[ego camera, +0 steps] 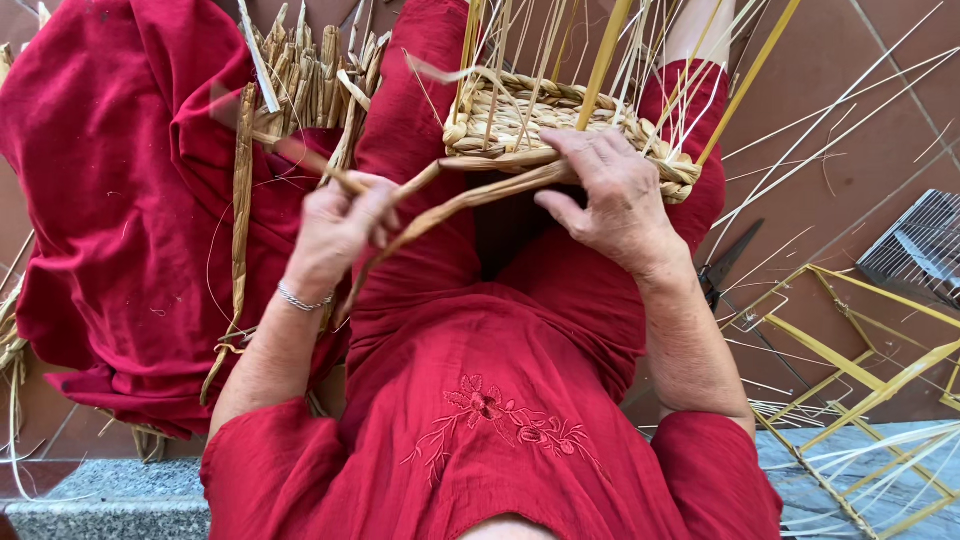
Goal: The person weaves a basket by hand, interlacing dried plant strips through vertical stakes. The basket grows in height as the person continues to weave around the circumference.
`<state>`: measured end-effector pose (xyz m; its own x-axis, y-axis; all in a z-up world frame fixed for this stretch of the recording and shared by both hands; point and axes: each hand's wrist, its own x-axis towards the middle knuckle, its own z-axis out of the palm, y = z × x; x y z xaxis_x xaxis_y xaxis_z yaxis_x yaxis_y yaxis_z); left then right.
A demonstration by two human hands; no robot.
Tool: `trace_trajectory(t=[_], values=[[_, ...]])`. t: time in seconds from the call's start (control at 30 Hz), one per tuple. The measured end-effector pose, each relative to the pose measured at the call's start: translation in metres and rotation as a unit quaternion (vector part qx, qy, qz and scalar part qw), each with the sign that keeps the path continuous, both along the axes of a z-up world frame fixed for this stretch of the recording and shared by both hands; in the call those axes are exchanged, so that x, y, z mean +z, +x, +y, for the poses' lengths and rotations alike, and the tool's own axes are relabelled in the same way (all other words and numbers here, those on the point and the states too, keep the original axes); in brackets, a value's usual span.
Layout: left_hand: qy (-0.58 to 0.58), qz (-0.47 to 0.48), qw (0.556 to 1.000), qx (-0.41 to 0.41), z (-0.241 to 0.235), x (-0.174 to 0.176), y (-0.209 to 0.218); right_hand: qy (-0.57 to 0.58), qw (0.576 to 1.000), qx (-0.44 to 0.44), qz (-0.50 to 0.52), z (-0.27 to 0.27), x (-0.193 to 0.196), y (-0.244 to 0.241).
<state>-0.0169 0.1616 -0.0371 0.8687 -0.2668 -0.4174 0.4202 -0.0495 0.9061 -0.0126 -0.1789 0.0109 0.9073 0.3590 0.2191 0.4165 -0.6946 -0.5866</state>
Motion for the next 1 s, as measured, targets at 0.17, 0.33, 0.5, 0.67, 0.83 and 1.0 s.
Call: trace_trajectory(t=[0.17, 0.33, 0.5, 0.67, 0.83, 1.0], values=[[0.321, -0.130, 0.938, 0.017, 0.027, 0.026, 0.009, -0.066, 0.994, -0.019, -0.084, 0.011, -0.017, -0.003], [0.354, -0.541, 0.763, 0.014, -0.008, 0.080, -0.026, 0.075, 0.992, -0.093, 0.039, 0.003, -0.033, -0.001], [0.228, -0.509, 0.818, -0.139, -0.091, 0.071, -0.022, 0.138, 0.981, -0.098, 0.094, 0.002, -0.019, 0.002], [0.204, -0.430, 0.877, -0.069, -0.128, 0.034, 0.054, 0.164, 0.974, -0.076, 0.139, -0.009, -0.013, -0.005], [0.102, -0.524, 0.843, 0.058, -0.136, 0.018, 0.067, 0.157, 0.975, -0.100, 0.120, -0.009, -0.025, -0.001], [0.141, -0.414, 0.896, 0.072, -0.122, 0.004, 0.061, 0.146, 0.980, -0.099, 0.090, -0.006, -0.029, 0.000]])
